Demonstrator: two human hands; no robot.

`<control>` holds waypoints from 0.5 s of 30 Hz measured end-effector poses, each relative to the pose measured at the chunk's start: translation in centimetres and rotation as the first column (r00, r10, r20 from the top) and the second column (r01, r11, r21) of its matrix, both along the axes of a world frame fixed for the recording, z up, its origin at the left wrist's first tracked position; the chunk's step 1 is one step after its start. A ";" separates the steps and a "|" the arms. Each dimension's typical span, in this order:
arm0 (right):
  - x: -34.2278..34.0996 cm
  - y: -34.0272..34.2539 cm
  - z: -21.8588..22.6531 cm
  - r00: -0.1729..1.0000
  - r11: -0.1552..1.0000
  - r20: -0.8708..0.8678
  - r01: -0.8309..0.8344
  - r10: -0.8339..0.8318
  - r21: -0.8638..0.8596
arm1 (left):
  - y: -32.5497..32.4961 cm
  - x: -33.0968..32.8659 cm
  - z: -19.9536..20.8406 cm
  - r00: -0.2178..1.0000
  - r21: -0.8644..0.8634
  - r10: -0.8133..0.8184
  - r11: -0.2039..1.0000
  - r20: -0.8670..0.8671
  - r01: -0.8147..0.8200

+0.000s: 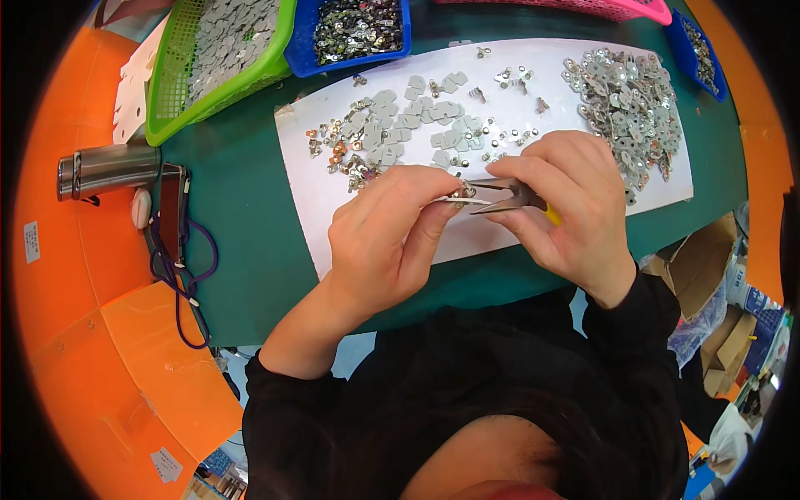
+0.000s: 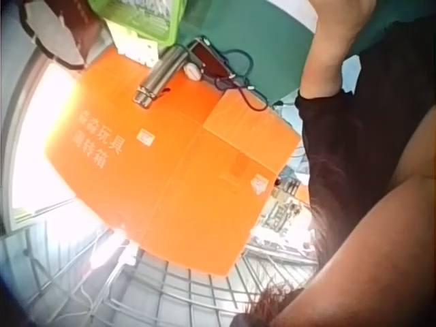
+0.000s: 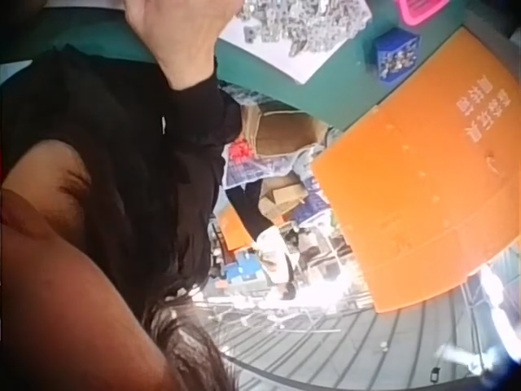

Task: Assembling small metal star-shaped toy components using pliers at a workbench.

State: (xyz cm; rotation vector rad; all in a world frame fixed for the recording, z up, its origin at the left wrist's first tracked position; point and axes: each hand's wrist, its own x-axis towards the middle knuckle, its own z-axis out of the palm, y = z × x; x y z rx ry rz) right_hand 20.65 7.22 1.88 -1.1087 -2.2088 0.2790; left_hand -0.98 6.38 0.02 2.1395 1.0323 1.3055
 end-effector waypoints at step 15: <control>-0.2 -0.2 -0.4 1.000 1.000 0.004 0.012 -0.012 -0.011 | 0.8 -0.5 -0.6 0.990 0.105 -0.013 0.994 -0.142 0.028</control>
